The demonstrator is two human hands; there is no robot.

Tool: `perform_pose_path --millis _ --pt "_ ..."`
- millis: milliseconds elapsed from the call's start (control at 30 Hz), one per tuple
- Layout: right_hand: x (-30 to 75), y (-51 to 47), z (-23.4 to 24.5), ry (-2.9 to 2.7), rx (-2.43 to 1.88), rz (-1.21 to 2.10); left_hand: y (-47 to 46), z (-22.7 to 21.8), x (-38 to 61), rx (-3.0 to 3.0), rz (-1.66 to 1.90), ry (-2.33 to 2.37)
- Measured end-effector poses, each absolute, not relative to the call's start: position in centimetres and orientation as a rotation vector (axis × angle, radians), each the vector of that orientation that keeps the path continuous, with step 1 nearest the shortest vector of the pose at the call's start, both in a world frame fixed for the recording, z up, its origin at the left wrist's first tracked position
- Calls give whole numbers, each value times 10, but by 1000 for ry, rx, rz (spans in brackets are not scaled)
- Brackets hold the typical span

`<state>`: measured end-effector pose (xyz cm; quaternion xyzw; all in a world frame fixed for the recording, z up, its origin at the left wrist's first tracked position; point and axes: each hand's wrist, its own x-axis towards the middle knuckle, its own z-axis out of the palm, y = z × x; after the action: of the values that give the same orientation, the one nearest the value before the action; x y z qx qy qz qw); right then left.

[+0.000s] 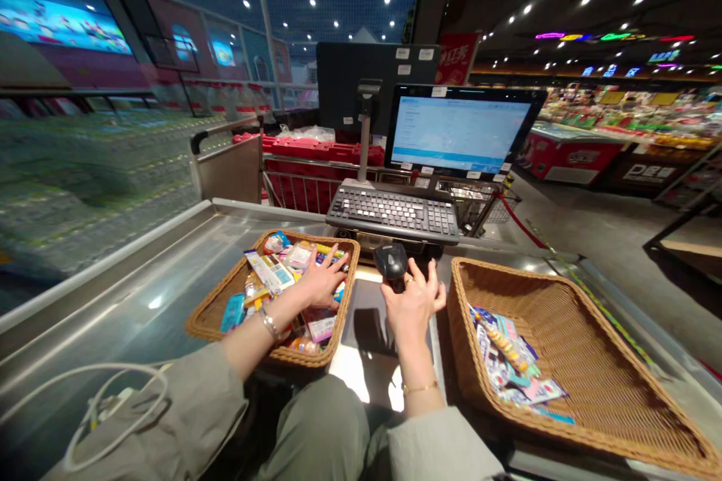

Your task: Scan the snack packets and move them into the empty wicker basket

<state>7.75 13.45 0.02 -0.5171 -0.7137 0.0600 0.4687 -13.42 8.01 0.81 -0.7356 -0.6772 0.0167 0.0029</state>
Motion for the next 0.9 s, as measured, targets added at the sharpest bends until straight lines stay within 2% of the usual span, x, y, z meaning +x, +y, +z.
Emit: perform_pose_path --millis 367,600,900 --pt "80 133 -1 -1738 -1251 131 56 17 -163 -2275 -43 -2368" --pt "78 130 0 -1753 -1219 139 72 18 -156 -2281 157 -2289" --pt "84 133 -1 -1762 -1231 122 72 20 -152 -2237 250 -2242"
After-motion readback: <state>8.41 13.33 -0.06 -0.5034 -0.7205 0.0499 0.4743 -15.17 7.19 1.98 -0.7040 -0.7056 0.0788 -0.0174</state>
